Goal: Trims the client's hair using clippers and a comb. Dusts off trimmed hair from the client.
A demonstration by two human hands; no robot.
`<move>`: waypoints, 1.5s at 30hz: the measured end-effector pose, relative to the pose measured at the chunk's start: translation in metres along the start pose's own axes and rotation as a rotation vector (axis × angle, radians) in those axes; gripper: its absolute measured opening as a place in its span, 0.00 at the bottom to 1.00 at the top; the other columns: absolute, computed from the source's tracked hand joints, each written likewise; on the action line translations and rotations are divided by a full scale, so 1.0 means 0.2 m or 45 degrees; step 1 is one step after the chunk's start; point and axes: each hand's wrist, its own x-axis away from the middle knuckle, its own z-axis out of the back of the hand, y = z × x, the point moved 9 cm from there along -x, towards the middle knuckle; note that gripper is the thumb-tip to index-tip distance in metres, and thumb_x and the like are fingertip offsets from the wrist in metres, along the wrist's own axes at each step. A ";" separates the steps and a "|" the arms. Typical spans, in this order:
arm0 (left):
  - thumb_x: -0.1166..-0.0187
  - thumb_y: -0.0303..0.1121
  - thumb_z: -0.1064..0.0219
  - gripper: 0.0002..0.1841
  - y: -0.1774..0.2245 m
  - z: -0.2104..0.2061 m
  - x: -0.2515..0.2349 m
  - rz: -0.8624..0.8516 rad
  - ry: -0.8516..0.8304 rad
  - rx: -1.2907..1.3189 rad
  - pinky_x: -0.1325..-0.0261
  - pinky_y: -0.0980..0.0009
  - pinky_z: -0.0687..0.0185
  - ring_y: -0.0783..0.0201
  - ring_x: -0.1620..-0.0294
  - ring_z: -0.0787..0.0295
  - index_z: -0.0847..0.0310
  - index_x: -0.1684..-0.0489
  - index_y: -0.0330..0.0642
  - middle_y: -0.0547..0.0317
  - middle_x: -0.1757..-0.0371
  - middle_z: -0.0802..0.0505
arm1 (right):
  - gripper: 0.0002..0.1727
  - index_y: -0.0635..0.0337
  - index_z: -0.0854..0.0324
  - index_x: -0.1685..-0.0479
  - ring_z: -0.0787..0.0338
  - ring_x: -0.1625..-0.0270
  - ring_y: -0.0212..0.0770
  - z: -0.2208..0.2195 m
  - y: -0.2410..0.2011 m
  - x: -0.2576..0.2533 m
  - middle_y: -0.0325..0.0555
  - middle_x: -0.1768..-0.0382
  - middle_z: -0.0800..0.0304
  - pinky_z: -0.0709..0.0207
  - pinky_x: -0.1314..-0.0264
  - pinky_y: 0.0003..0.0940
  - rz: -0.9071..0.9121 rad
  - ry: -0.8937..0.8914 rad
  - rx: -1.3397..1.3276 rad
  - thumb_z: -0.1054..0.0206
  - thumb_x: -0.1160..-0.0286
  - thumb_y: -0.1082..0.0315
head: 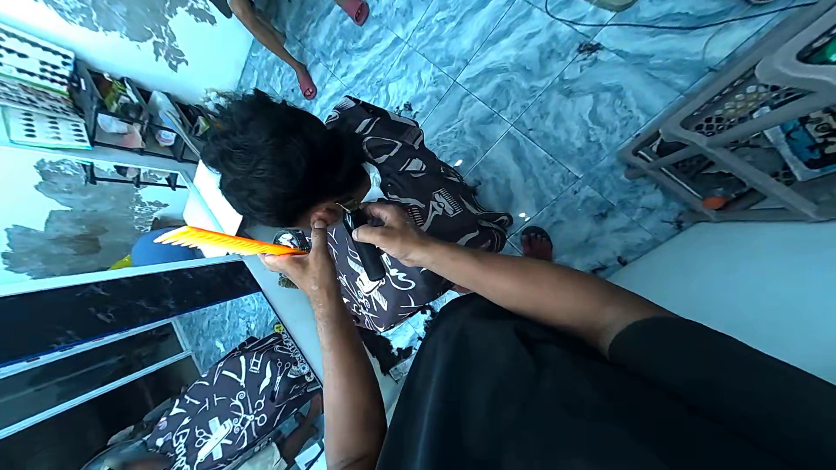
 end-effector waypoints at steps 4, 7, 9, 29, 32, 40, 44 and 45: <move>0.41 0.43 0.12 0.59 -0.02 -0.01 -0.04 -0.025 0.023 0.054 0.20 0.65 0.29 0.58 0.21 0.29 0.55 0.12 0.32 0.40 0.20 0.29 | 0.22 0.63 0.15 0.41 0.09 0.48 0.44 -0.02 -0.01 -0.06 0.52 0.47 0.10 0.12 0.46 0.46 0.012 -0.038 -0.055 0.26 0.36 0.65; 0.39 0.45 0.13 0.57 -0.05 -0.01 -0.04 -0.027 -0.002 0.060 0.20 0.64 0.29 0.60 0.22 0.27 0.54 0.14 0.34 0.42 0.21 0.27 | 0.21 0.64 0.15 0.43 0.08 0.50 0.44 -0.03 -0.01 -0.08 0.53 0.50 0.10 0.11 0.49 0.46 -0.003 -0.021 -0.068 0.25 0.37 0.66; 0.39 0.47 0.14 0.58 -0.06 -0.01 -0.04 -0.025 -0.019 0.059 0.21 0.63 0.29 0.60 0.22 0.27 0.55 0.13 0.35 0.43 0.21 0.28 | 0.21 0.65 0.15 0.43 0.09 0.51 0.44 -0.03 -0.01 -0.08 0.53 0.50 0.10 0.11 0.49 0.45 -0.012 -0.027 -0.078 0.26 0.36 0.66; 0.39 0.42 0.13 0.55 -0.06 -0.02 -0.05 -0.013 -0.010 0.131 0.23 0.64 0.29 0.60 0.26 0.26 0.53 0.16 0.33 0.42 0.25 0.26 | 0.16 0.63 0.12 0.52 0.11 0.46 0.45 -0.04 -0.01 -0.11 0.52 0.48 0.12 0.13 0.46 0.46 0.047 -0.006 0.005 0.24 0.36 0.64; 0.38 0.42 0.14 0.54 -0.07 -0.02 -0.05 0.021 -0.015 0.118 0.21 0.63 0.32 0.60 0.24 0.29 0.53 0.16 0.35 0.44 0.24 0.28 | 0.16 0.63 0.12 0.52 0.11 0.47 0.44 -0.04 -0.01 -0.12 0.52 0.48 0.12 0.13 0.46 0.46 0.053 -0.011 0.009 0.25 0.36 0.64; 0.37 0.44 0.15 0.57 -0.08 -0.02 -0.05 0.032 -0.030 0.106 0.17 0.61 0.35 0.56 0.19 0.32 0.56 0.13 0.33 0.39 0.20 0.31 | 0.14 0.63 0.12 0.56 0.11 0.48 0.44 -0.05 -0.01 -0.13 0.51 0.49 0.12 0.13 0.47 0.47 0.053 -0.009 0.027 0.25 0.36 0.63; 0.39 0.43 0.14 0.58 -0.09 -0.02 -0.06 0.035 -0.022 0.129 0.21 0.64 0.29 0.58 0.23 0.28 0.58 0.13 0.33 0.39 0.22 0.29 | 0.12 0.63 0.12 0.60 0.11 0.51 0.44 -0.06 -0.01 -0.13 0.51 0.53 0.11 0.13 0.50 0.45 0.075 -0.018 0.006 0.25 0.36 0.64; 0.39 0.43 0.14 0.59 -0.09 -0.02 -0.06 0.042 -0.025 0.129 0.20 0.63 0.30 0.57 0.22 0.28 0.58 0.12 0.33 0.39 0.21 0.30 | 0.11 0.63 0.12 0.62 0.11 0.52 0.43 -0.06 -0.02 -0.14 0.51 0.55 0.11 0.13 0.51 0.45 0.085 -0.018 0.004 0.25 0.36 0.64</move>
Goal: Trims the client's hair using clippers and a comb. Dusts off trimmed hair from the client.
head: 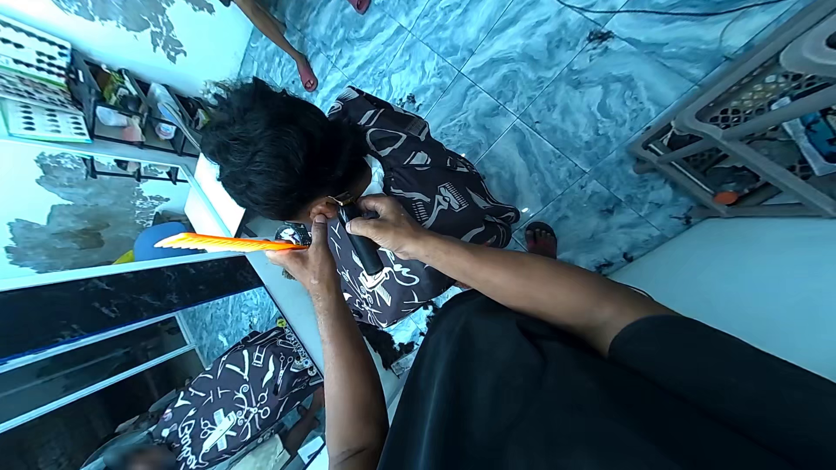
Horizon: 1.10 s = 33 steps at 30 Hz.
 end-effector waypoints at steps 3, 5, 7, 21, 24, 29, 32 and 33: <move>0.38 0.43 0.14 0.58 0.00 0.00 0.00 0.011 -0.008 -0.014 0.20 0.63 0.31 0.57 0.21 0.30 0.58 0.12 0.34 0.40 0.20 0.31 | 0.10 0.63 0.12 0.65 0.11 0.52 0.43 0.00 0.00 -0.01 0.50 0.56 0.11 0.14 0.51 0.44 0.016 -0.013 0.033 0.25 0.36 0.64; 0.39 0.44 0.13 0.57 0.00 0.00 0.00 -0.009 0.000 -0.034 0.23 0.62 0.29 0.58 0.24 0.27 0.54 0.14 0.33 0.41 0.22 0.28 | 0.10 0.62 0.12 0.66 0.12 0.49 0.43 0.01 0.00 0.00 0.49 0.53 0.11 0.14 0.49 0.45 0.020 -0.021 0.084 0.24 0.37 0.63; 0.41 0.45 0.13 0.56 0.00 0.00 -0.01 -0.024 -0.003 -0.024 0.21 0.60 0.30 0.59 0.24 0.28 0.51 0.16 0.34 0.43 0.24 0.27 | 0.11 0.62 0.12 0.64 0.12 0.45 0.42 0.01 0.00 0.01 0.50 0.48 0.11 0.15 0.45 0.45 0.007 -0.027 0.107 0.22 0.39 0.64; 0.45 0.35 0.10 0.55 0.03 -0.03 -0.03 -0.200 -0.031 0.221 0.23 0.63 0.22 0.60 0.25 0.21 0.49 0.18 0.31 0.44 0.28 0.20 | 0.19 0.65 0.16 0.50 0.07 0.59 0.46 -0.04 -0.02 0.03 0.54 0.56 0.09 0.08 0.59 0.46 -0.111 0.027 0.022 0.21 0.37 0.64; 0.44 0.36 0.10 0.56 0.01 -0.04 -0.03 -0.177 -0.025 0.209 0.23 0.64 0.23 0.60 0.25 0.22 0.51 0.18 0.31 0.43 0.27 0.21 | 0.19 0.65 0.16 0.51 0.07 0.59 0.47 -0.05 -0.01 0.03 0.54 0.57 0.10 0.08 0.59 0.47 -0.113 0.035 0.021 0.21 0.37 0.63; 0.45 0.38 0.10 0.57 0.00 -0.03 -0.04 -0.157 -0.028 0.195 0.25 0.64 0.22 0.60 0.26 0.22 0.51 0.17 0.32 0.43 0.27 0.22 | 0.18 0.65 0.16 0.53 0.07 0.59 0.46 -0.05 -0.01 0.03 0.54 0.58 0.10 0.09 0.59 0.46 -0.119 0.040 0.026 0.21 0.37 0.64; 0.44 0.38 0.10 0.56 0.00 -0.03 -0.03 -0.158 -0.039 0.194 0.23 0.63 0.23 0.60 0.25 0.22 0.50 0.17 0.33 0.44 0.26 0.22 | 0.19 0.66 0.16 0.52 0.07 0.60 0.47 -0.05 -0.01 0.02 0.55 0.57 0.10 0.08 0.59 0.47 -0.124 0.036 0.012 0.21 0.37 0.64; 0.45 0.38 0.10 0.57 0.00 -0.03 -0.04 -0.154 -0.027 0.195 0.23 0.63 0.23 0.60 0.25 0.23 0.51 0.17 0.32 0.43 0.26 0.22 | 0.18 0.66 0.16 0.52 0.07 0.59 0.47 -0.05 -0.01 0.02 0.55 0.58 0.10 0.08 0.59 0.47 -0.117 0.036 0.017 0.21 0.37 0.63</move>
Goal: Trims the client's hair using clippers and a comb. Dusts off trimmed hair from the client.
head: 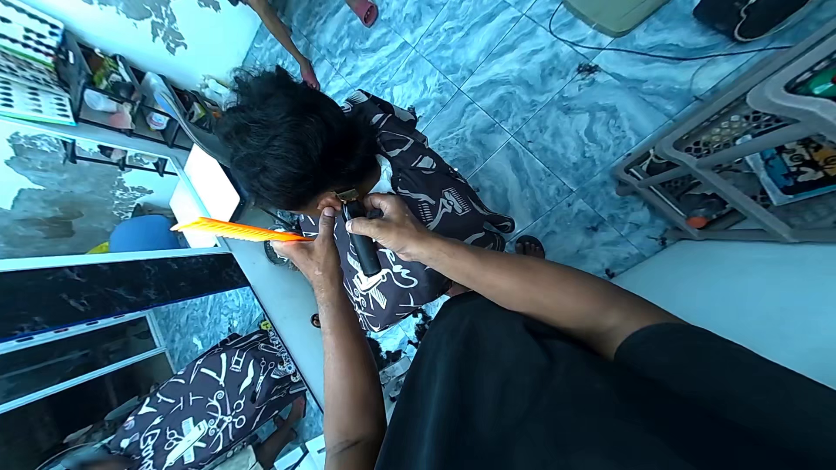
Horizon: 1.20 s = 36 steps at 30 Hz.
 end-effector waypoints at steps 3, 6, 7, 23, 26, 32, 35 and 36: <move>0.44 0.40 0.10 0.58 -0.02 0.00 0.00 0.052 0.002 -0.027 0.23 0.63 0.26 0.60 0.24 0.25 0.53 0.16 0.33 0.43 0.25 0.24 | 0.19 0.65 0.15 0.52 0.07 0.59 0.46 0.00 -0.01 0.00 0.54 0.58 0.10 0.09 0.58 0.47 0.014 0.006 0.023 0.21 0.38 0.62; 0.45 0.38 0.09 0.55 -0.01 0.00 0.00 0.024 -0.001 0.002 0.27 0.64 0.23 0.61 0.27 0.22 0.50 0.19 0.33 0.45 0.28 0.21 | 0.18 0.64 0.15 0.53 0.08 0.59 0.45 0.00 -0.01 -0.01 0.53 0.59 0.09 0.10 0.58 0.46 0.021 0.013 0.048 0.21 0.37 0.62; 0.44 0.37 0.10 0.55 -0.01 -0.01 0.00 0.020 -0.005 0.005 0.26 0.64 0.23 0.61 0.26 0.22 0.50 0.18 0.33 0.44 0.27 0.21 | 0.18 0.65 0.15 0.53 0.08 0.59 0.45 0.01 -0.01 -0.01 0.53 0.59 0.09 0.10 0.58 0.46 0.022 0.012 0.049 0.21 0.37 0.62; 0.43 0.39 0.10 0.54 -0.04 0.00 0.01 0.055 0.036 0.037 0.32 0.65 0.18 0.61 0.33 0.17 0.49 0.21 0.32 0.44 0.32 0.19 | 0.14 0.63 0.13 0.59 0.09 0.52 0.43 -0.04 -0.05 0.04 0.51 0.52 0.12 0.10 0.52 0.42 0.088 -0.010 0.092 0.19 0.40 0.65; 0.42 0.38 0.11 0.54 -0.05 0.00 0.01 0.082 0.054 0.006 0.34 0.67 0.17 0.62 0.35 0.18 0.50 0.20 0.30 0.43 0.33 0.20 | 0.14 0.62 0.12 0.59 0.11 0.48 0.42 -0.06 -0.05 0.03 0.50 0.49 0.13 0.11 0.48 0.41 0.098 -0.003 0.123 0.19 0.41 0.65; 0.43 0.35 0.11 0.52 -0.05 0.00 0.00 0.005 0.046 0.034 0.31 0.65 0.16 0.61 0.34 0.15 0.47 0.21 0.27 0.42 0.34 0.16 | 0.17 0.61 0.10 0.56 0.11 0.46 0.42 -0.07 -0.05 0.01 0.50 0.49 0.13 0.12 0.45 0.42 0.109 0.010 0.186 0.18 0.42 0.61; 0.43 0.36 0.11 0.53 -0.06 0.00 0.00 0.027 0.041 0.036 0.32 0.66 0.16 0.61 0.34 0.16 0.48 0.20 0.28 0.43 0.33 0.18 | 0.17 0.61 0.11 0.57 0.11 0.46 0.43 -0.08 -0.05 0.00 0.50 0.49 0.13 0.12 0.46 0.42 0.114 0.007 0.198 0.18 0.42 0.61; 0.43 0.36 0.11 0.53 -0.06 0.00 0.00 0.049 0.046 0.025 0.32 0.67 0.17 0.62 0.34 0.17 0.48 0.20 0.29 0.43 0.33 0.19 | 0.16 0.61 0.11 0.58 0.12 0.46 0.43 -0.08 -0.05 0.00 0.50 0.49 0.13 0.12 0.46 0.42 0.116 0.010 0.201 0.19 0.42 0.61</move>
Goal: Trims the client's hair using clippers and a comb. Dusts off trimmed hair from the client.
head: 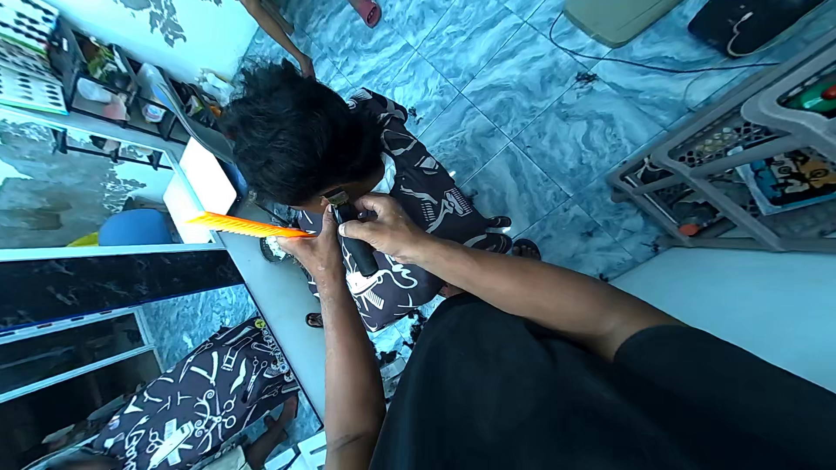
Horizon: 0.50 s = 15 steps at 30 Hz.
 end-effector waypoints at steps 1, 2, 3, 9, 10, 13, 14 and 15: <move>0.42 0.37 0.11 0.53 -0.01 0.00 0.00 0.029 -0.001 -0.024 0.32 0.68 0.18 0.62 0.34 0.18 0.49 0.20 0.29 0.43 0.32 0.21 | 0.16 0.61 0.11 0.58 0.12 0.46 0.43 0.00 0.00 0.00 0.50 0.49 0.13 0.12 0.46 0.43 0.002 0.004 -0.001 0.19 0.42 0.61; 0.42 0.37 0.11 0.53 -0.02 0.00 0.00 0.041 0.003 -0.043 0.33 0.69 0.18 0.62 0.34 0.19 0.49 0.20 0.30 0.42 0.31 0.22 | 0.16 0.60 0.10 0.58 0.12 0.46 0.43 0.00 0.00 -0.01 0.50 0.49 0.13 0.12 0.46 0.43 0.002 0.007 0.001 0.19 0.42 0.61; 0.42 0.37 0.11 0.53 -0.03 0.00 0.00 0.041 0.007 -0.050 0.33 0.69 0.19 0.63 0.34 0.19 0.49 0.20 0.30 0.42 0.31 0.22 | 0.16 0.61 0.10 0.57 0.12 0.46 0.43 0.00 0.00 -0.01 0.50 0.49 0.13 0.12 0.46 0.43 -0.003 0.006 0.000 0.19 0.42 0.61; 0.42 0.39 0.12 0.53 -0.02 0.01 0.00 0.040 0.020 -0.066 0.33 0.68 0.18 0.62 0.36 0.18 0.49 0.21 0.29 0.42 0.33 0.21 | 0.16 0.60 0.10 0.57 0.12 0.46 0.43 -0.01 0.01 -0.01 0.50 0.49 0.13 0.12 0.46 0.43 -0.024 -0.001 -0.012 0.19 0.41 0.61; 0.42 0.39 0.12 0.52 -0.02 0.01 0.00 0.053 0.021 -0.071 0.35 0.69 0.18 0.63 0.37 0.18 0.49 0.21 0.30 0.42 0.34 0.22 | 0.16 0.61 0.10 0.57 0.12 0.45 0.44 -0.01 0.01 -0.01 0.51 0.48 0.13 0.12 0.46 0.43 -0.026 -0.002 -0.013 0.18 0.41 0.62; 0.42 0.38 0.12 0.48 -0.02 0.01 0.00 0.049 0.025 -0.057 0.40 0.68 0.16 0.64 0.44 0.16 0.45 0.26 0.31 0.44 0.40 0.19 | 0.16 0.61 0.10 0.58 0.13 0.44 0.45 -0.01 0.01 -0.01 0.51 0.48 0.14 0.13 0.45 0.43 -0.032 0.006 -0.003 0.18 0.41 0.61; 0.41 0.38 0.12 0.47 -0.02 0.00 0.00 0.044 0.019 -0.070 0.42 0.69 0.16 0.65 0.46 0.16 0.44 0.28 0.32 0.46 0.41 0.19 | 0.16 0.60 0.10 0.58 0.13 0.43 0.45 -0.01 0.01 -0.01 0.51 0.47 0.14 0.13 0.45 0.44 -0.034 0.008 0.009 0.18 0.41 0.60; 0.40 0.38 0.13 0.46 -0.01 0.00 0.00 0.040 0.015 -0.076 0.42 0.69 0.16 0.65 0.47 0.16 0.44 0.28 0.32 0.46 0.42 0.19 | 0.17 0.60 0.10 0.58 0.14 0.42 0.45 -0.01 0.01 -0.01 0.51 0.47 0.15 0.14 0.44 0.44 -0.037 0.011 0.018 0.18 0.42 0.60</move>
